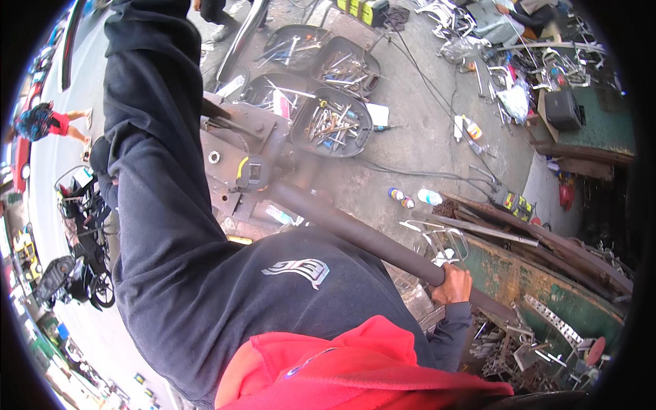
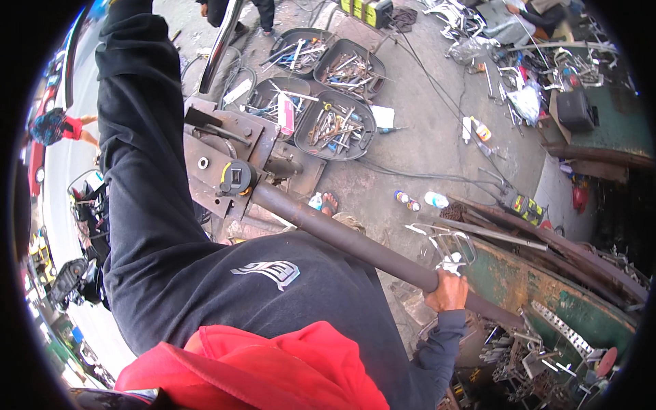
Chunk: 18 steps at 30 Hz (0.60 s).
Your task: The person picks up a chrome metal frame and places it into a manual pipe bender. They operate the lever to bend the frame, then remove it and inspect the bend. The person repeats this bending and inspection cycle several times on the same frame.
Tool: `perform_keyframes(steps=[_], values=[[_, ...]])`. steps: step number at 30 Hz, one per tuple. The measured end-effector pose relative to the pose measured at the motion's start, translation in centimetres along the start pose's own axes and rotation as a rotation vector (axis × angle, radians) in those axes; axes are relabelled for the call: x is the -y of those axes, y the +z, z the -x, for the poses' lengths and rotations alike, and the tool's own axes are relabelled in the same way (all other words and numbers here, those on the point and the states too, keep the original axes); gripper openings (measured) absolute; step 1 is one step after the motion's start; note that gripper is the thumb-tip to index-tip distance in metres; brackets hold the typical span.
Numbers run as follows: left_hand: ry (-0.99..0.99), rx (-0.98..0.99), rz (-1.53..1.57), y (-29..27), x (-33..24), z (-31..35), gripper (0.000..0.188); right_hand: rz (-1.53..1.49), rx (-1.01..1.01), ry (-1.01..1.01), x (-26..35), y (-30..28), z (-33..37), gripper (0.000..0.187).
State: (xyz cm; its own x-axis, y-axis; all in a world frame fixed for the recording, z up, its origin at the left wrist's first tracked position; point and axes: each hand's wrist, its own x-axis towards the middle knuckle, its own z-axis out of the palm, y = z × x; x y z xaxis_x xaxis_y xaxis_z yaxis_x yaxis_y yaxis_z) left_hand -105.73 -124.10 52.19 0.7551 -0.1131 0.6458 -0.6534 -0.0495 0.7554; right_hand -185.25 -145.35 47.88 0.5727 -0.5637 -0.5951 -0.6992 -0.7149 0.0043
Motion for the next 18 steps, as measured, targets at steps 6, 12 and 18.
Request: perform_keyframes(steps=[6, 12, 18], values=[[-0.061, 0.014, 0.595, -1.8, -8.5, 0.3, 0.023, -0.979, 0.092, -0.569, 6.9, -4.1, -6.4, 0.084], [-0.028, 0.309, 1.379, -5.4, -21.2, 3.3, 0.029, -1.735, 0.772, -1.205, 21.8, -13.9, -9.6, 0.104], [0.164, 0.656, 1.565, -12.2, -32.8, 13.7, 0.035, -1.773, 1.062, -1.172, 35.0, -12.5, -1.3, 0.087]])
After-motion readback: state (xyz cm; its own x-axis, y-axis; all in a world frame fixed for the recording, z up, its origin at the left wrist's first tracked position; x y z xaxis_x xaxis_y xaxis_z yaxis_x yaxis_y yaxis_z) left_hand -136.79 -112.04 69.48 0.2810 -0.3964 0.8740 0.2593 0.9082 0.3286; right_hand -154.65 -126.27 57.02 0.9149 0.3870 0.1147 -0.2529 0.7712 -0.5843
